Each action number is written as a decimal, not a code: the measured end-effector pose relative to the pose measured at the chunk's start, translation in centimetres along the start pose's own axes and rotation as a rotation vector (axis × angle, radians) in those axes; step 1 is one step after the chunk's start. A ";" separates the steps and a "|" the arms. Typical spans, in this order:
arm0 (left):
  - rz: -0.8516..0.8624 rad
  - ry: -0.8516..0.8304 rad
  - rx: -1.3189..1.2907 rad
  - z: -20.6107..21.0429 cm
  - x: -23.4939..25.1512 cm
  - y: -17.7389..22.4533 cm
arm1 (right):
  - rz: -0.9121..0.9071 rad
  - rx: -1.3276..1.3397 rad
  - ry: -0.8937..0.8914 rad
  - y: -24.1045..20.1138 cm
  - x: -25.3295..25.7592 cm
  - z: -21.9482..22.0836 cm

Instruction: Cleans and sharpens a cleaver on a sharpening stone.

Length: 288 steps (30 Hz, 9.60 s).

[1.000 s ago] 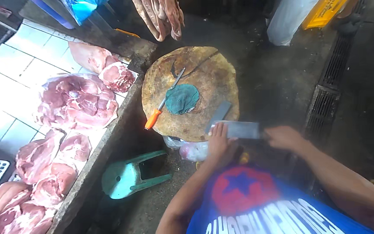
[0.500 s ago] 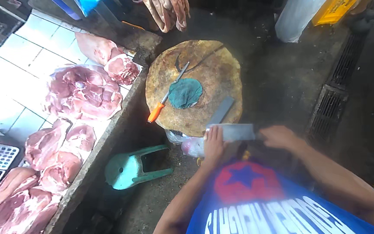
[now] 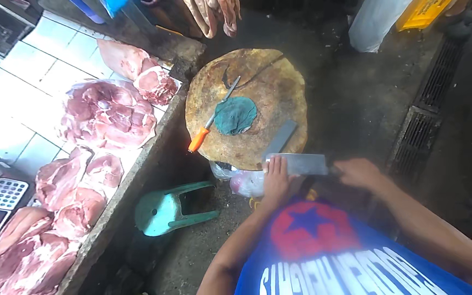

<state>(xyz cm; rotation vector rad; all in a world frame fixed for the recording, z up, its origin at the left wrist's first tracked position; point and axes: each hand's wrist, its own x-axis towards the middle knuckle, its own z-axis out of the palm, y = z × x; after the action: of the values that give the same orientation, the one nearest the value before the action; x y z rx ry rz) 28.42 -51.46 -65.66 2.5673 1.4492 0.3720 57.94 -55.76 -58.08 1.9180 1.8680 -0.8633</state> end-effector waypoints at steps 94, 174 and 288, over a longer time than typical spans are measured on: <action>0.128 -0.228 0.065 -6.7 0.5 -15.1 | -0.103 0.323 -0.090 -13.0 3.9 1.8; 0.058 -0.167 0.088 -6.4 -0.4 -18.7 | -0.164 0.287 -0.133 -15.5 8.2 -0.6; 0.001 -0.148 -0.007 -3.6 -1.7 -5.0 | -0.065 0.186 -0.117 -4.6 0.5 1.0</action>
<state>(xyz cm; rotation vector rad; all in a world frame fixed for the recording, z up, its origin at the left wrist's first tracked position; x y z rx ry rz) 22.47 -50.29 -63.78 2.5296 1.3927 0.1821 53.21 -55.59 -58.37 1.8735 1.8470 -1.1809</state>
